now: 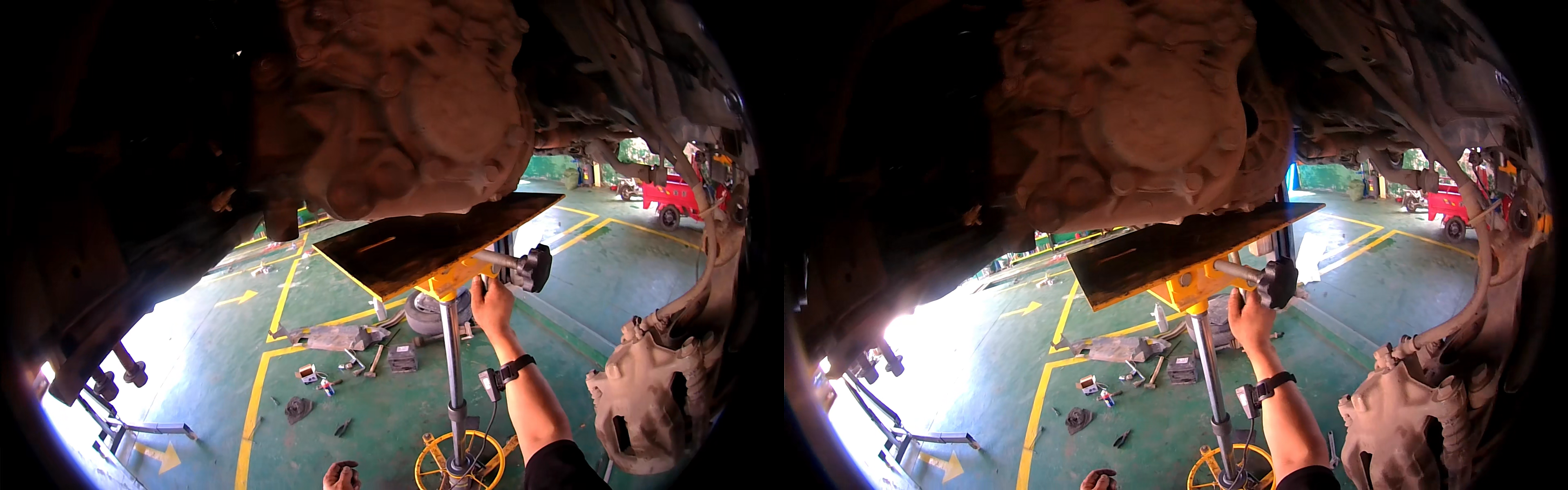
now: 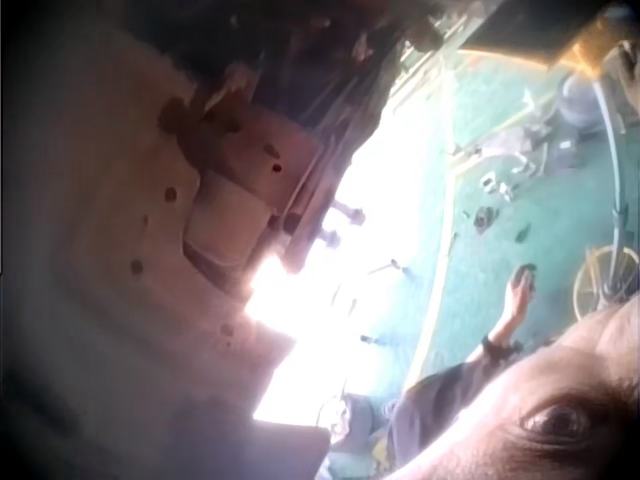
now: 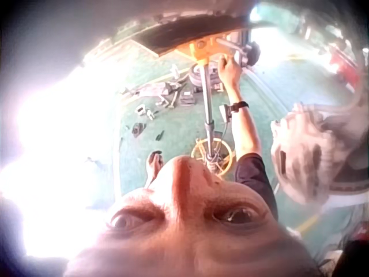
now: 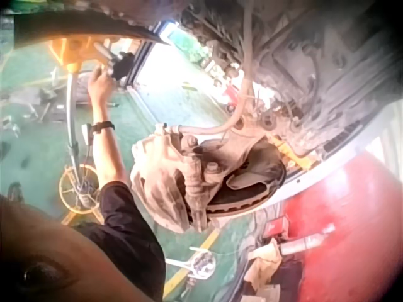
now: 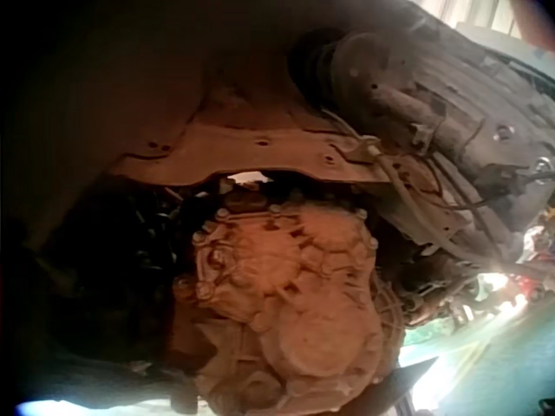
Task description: The person adjusts a hydraulic transmission jack under a vehicle, walks to a storage rack to select a screwdriver, then returns to the floor to select a socket and extension from a case, and uses the socket wrench to tighten a bolt on the car undercarriage.
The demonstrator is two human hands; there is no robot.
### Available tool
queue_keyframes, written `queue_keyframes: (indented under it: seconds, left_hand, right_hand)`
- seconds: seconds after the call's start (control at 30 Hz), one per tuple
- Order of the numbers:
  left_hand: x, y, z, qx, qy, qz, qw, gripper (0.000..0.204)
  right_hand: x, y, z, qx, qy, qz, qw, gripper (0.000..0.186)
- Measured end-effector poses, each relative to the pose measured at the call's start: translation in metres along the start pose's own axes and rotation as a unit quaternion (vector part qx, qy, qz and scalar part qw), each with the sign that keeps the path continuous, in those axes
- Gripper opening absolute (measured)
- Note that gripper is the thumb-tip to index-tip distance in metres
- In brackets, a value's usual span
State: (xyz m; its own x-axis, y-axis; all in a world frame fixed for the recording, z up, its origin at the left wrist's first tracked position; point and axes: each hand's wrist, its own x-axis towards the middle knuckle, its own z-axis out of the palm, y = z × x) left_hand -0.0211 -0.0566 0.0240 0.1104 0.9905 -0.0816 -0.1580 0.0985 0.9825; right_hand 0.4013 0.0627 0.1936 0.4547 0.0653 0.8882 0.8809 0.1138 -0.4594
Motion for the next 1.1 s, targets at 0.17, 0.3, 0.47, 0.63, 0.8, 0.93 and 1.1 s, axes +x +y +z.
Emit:
queue_keyframes:
  seconds: [0.17, 0.3, 0.47, 0.63, 0.8, 0.93, 1.1]
  left_hand:
    - [-0.004, -0.003, 0.001, 0.022, 0.015, 0.013, 1.000, 0.019]
    - [-0.006, -0.009, -0.007, 0.072, 0.021, 0.032, 0.997, 0.019]
    - [-0.012, -0.011, -0.008, 0.077, 0.035, 0.027, 0.996, 0.021]
    - [-0.018, -0.007, -0.007, 0.106, 0.042, 0.046, 0.992, 0.025]
    - [-0.022, -0.006, -0.007, 0.092, 0.053, 0.048, 0.993, 0.027]
    - [-0.027, -0.002, -0.006, 0.085, 0.050, 0.052, 0.994, 0.023]
    - [-0.032, -0.003, -0.010, 0.091, 0.051, 0.040, 0.994, 0.019]
  right_hand:
    - [0.001, -0.001, -0.001, -0.013, -0.023, 0.021, 0.999, 0.024]
    - [0.000, -0.002, -0.002, -0.018, -0.036, 0.024, 0.999, 0.023]
    - [0.000, 0.003, 0.001, -0.025, -0.030, 0.016, 0.999, 0.023]
    - [-0.001, 0.003, 0.000, -0.025, -0.027, 0.009, 0.999, 0.024]
    - [0.000, 0.000, -0.001, -0.022, -0.030, 0.015, 0.999, 0.025]
    - [0.001, 0.001, -0.001, -0.024, -0.033, 0.014, 0.999, 0.025]
    - [0.001, 0.002, 0.001, -0.016, -0.024, 0.005, 1.000, 0.024]
